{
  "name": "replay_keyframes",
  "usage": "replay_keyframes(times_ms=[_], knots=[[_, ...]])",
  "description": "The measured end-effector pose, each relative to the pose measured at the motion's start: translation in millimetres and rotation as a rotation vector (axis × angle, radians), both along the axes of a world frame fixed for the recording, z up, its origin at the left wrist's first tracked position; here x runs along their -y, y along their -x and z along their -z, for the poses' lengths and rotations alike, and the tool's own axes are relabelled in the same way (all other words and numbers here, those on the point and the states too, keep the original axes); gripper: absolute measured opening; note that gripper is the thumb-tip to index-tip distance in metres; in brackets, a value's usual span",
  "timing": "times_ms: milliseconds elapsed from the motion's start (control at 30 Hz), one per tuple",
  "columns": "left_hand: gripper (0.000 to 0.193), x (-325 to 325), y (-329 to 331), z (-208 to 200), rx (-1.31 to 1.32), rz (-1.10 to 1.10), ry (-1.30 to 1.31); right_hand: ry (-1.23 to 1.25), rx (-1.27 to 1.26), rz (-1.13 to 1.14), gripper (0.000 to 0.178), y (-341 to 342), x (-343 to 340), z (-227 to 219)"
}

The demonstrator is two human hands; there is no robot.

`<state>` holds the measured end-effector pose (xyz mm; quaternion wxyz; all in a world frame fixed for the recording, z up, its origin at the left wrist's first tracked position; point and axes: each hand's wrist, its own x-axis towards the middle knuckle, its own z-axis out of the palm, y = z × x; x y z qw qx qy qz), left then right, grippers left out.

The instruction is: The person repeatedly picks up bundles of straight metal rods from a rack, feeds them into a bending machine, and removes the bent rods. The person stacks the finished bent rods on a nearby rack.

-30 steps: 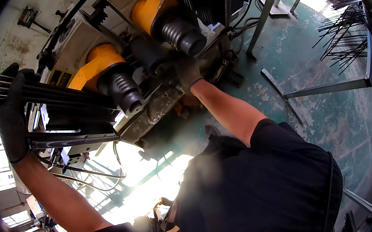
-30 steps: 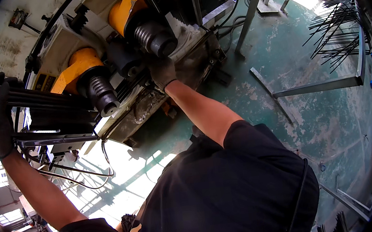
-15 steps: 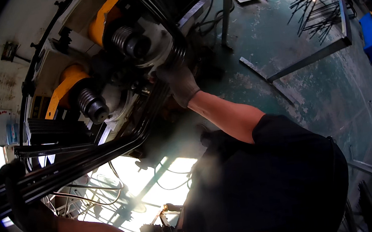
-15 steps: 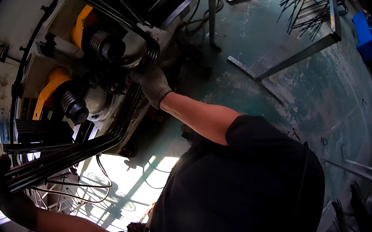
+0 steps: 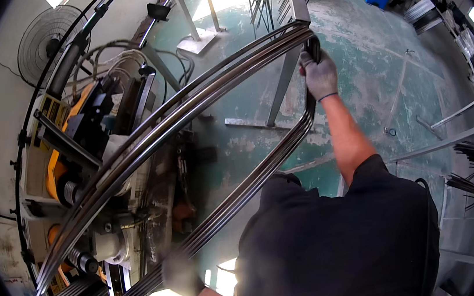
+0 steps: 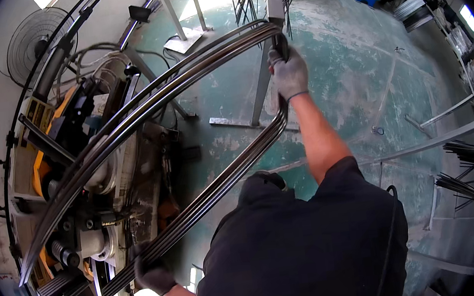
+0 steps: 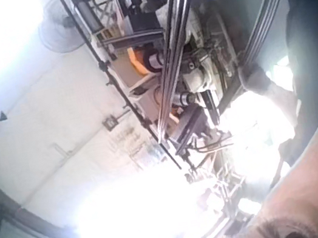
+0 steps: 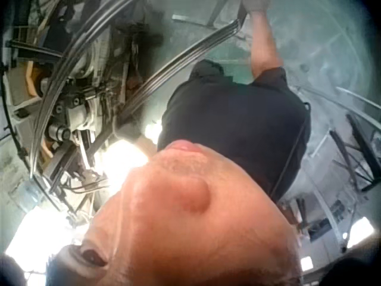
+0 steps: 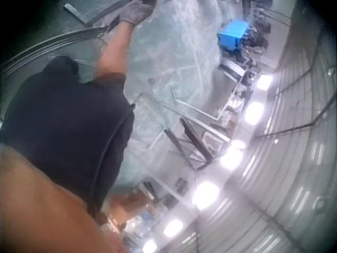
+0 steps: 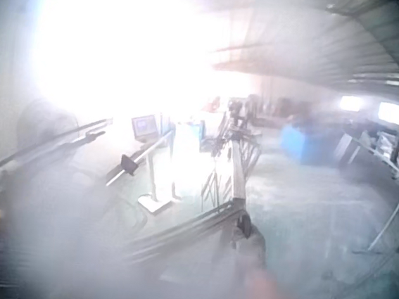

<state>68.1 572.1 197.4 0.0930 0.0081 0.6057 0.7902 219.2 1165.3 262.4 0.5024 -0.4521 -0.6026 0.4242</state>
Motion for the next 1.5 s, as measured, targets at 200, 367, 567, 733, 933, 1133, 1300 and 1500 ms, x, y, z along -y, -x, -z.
replay_keyframes(times_ms=[200,367,567,733,933,1133,1300,1500], knots=[[0.033,-211,-32,74,0.748,0.234,-0.542,-0.354,0.533,0.161,0.029,-16,-217,-45],[0.044,-308,-28,48,0.530,0.318,-0.222,-0.285,0.870,0.134,0.041,37,-411,23],[0.033,-304,-14,-21,0.334,0.013,0.042,-0.489,1.094,-0.099,0.051,64,-538,77],[0.028,-242,-69,24,0.440,-0.228,-0.033,-0.896,0.915,-0.238,0.048,122,-422,134],[0.031,-122,-157,38,0.443,-0.620,-0.040,-0.787,1.238,-0.842,0.045,20,-171,298],[0.037,79,-269,23,0.208,-1.051,0.188,-0.734,1.526,-1.618,0.042,-10,76,387],[0.025,250,-416,-28,0.091,-1.442,0.639,-0.642,1.239,-1.750,0.039,59,320,300],[0.035,405,-605,-66,0.557,-1.826,1.337,-0.808,1.091,-2.013,0.052,69,534,228]])
